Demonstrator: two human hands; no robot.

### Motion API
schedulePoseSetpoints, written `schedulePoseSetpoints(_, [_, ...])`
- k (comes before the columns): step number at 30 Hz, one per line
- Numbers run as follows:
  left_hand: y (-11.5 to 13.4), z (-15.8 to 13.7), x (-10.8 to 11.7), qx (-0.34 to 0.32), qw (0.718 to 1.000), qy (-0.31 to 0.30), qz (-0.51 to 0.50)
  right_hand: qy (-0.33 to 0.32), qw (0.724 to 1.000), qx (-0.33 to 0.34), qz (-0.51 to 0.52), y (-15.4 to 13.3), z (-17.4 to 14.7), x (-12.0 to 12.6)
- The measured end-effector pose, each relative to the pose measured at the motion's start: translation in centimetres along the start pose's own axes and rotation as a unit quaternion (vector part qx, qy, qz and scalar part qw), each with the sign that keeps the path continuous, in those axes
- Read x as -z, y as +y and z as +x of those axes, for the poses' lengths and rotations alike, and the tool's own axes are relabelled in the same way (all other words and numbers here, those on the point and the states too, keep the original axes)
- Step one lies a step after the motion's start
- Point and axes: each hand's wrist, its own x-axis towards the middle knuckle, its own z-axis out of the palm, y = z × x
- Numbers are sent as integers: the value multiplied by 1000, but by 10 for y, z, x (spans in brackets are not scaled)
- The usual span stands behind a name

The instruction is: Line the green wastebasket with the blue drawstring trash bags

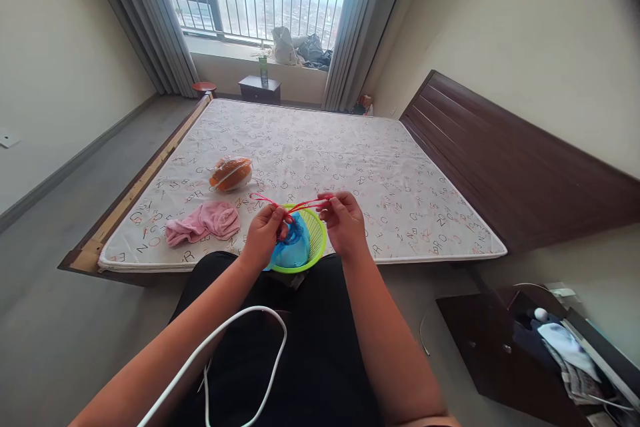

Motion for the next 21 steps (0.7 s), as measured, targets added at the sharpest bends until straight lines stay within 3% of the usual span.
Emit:
schedulePoseSetpoints(2, [-2, 3, 0, 29, 999, 23, -14, -46, 999, -11, 16, 8, -12, -1])
schedulePoseSetpoints(5, [-4, 5, -1, 83, 995, 33, -37, -139, 989, -4, -57, 12, -29, -6])
schedulePoseSetpoints(10, [-1, 4, 2, 133, 990, -17, -54, -267, 918, 55, -288, 9, -45, -14])
schedulePoseSetpoints(16, [9, 5, 13, 200, 970, -135, -27, -294, 861, 120, -397, 19, -47, -12])
schedulePoseSetpoints(21, [19, 11, 22, 212, 969, -118, -41, -316, 825, 153, -443, 23, -50, -9])
